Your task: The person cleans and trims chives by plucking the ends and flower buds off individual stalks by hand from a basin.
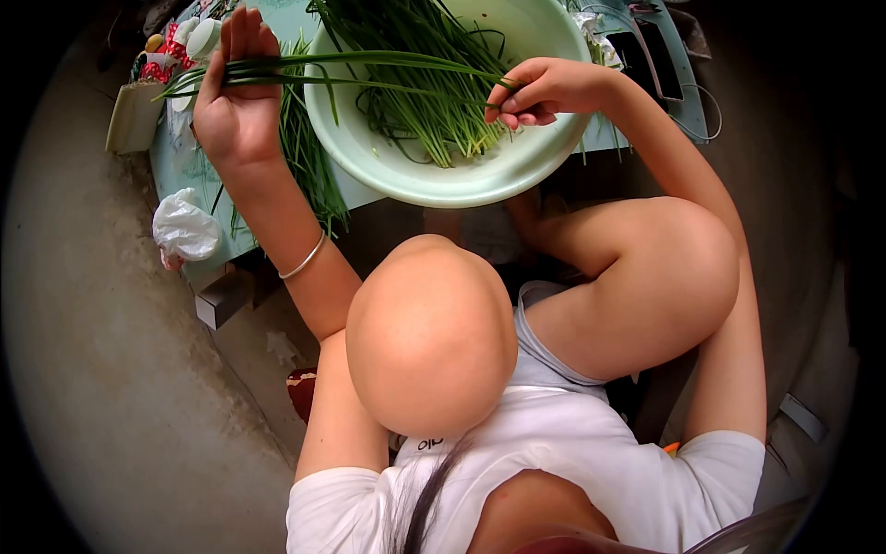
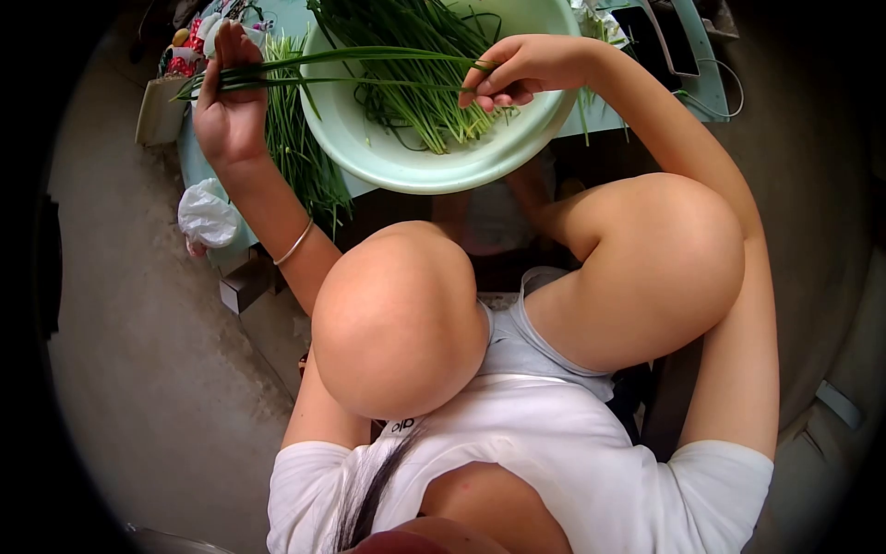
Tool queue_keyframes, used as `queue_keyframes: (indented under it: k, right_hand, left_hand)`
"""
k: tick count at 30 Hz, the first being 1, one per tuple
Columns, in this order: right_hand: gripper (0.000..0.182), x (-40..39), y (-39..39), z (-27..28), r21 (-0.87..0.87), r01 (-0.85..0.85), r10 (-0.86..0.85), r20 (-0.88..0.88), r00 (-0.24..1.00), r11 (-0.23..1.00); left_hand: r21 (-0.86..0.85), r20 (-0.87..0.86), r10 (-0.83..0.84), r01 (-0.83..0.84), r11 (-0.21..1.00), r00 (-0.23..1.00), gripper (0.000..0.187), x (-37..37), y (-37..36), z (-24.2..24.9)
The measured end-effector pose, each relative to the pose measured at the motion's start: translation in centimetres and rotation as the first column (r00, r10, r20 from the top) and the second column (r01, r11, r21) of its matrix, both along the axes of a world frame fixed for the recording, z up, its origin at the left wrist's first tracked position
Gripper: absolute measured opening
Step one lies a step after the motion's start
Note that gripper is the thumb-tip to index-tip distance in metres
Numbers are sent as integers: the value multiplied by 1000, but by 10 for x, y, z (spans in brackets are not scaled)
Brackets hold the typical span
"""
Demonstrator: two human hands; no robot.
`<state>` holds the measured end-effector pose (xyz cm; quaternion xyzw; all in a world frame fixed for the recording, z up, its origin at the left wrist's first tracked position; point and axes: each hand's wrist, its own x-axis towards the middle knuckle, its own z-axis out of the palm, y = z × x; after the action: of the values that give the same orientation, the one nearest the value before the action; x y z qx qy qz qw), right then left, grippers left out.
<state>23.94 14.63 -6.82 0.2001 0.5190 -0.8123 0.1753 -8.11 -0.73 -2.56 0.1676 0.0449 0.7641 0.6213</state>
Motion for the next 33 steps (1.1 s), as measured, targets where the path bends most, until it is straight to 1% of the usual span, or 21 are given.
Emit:
queue_keyframes:
  k: [2, 4, 6, 8, 10, 11, 13, 16, 17, 19, 22, 29, 33]
  right_hand:
    - [23, 0, 1, -1, -12, 0, 0, 1, 1000, 1000]
    - [22, 0, 6, -1, 30, -67, 68, -38, 997, 997]
    - [22, 0, 8, -6, 22, -66, 67, -37, 997, 998]
    - [22, 0, 7, -7, 15, -66, 67, -38, 997, 998]
    - [21, 0, 2, -2, 0, 45, -45, -5, 999, 999]
    - [21, 0, 2, -1, 0, 44, -44, -6, 999, 999]
    - [24, 1, 2, 1, 54, 108, -103, -87, 991, 993]
    - [29, 4, 1, -1, 8, 138, -137, -101, 985, 990]
    - [29, 4, 2, -1, 9, 139, -137, -101, 985, 990]
    - [35, 2, 2, -1, -88, 152, -158, -68, 985, 984]
    - [39, 0, 5, -3, -112, 135, -144, -74, 987, 984]
    - [41, -1, 4, 0, -85, 127, -135, -96, 986, 988]
    - [38, 0, 4, 1, -14, 144, -145, -111, 983, 989]
  left_hand:
    - [3, -11, 11, -11, 1000, 1000, 39, -3, 0, -1]
    - [-7, -20, 33, -34, 999, 999, 39, -4, -4, -3]
    - [-14, -28, 54, -54, 998, 998, 40, -5, -4, -2]
    - [-18, 39, 31, -31, 999, 999, 37, -6, -4, 1]
    - [-22, 44, 29, -28, 999, 999, 36, -6, -5, 2]
    - [-28, 49, 26, -24, 999, 998, 36, -6, -6, 1]
    - [-26, 48, 40, -39, 999, 998, 36, -9, -8, 0]
    - [-22, 43, 56, -55, 998, 998, 36, -13, -11, -2]
    - [-22, 40, 60, -59, 998, 997, 36, -13, -11, -2]
    - [-22, 45, 58, -57, 998, 997, 36, -14, -12, -2]
    - [-18, 49, 61, -60, 998, 997, 36, -16, -15, -3]
    - [-12, 24, 71, -70, 997, 997, 37, -20, -17, -5]
    - [-21, 16, 78, -78, 997, 997, 38, -22, -18, -6]
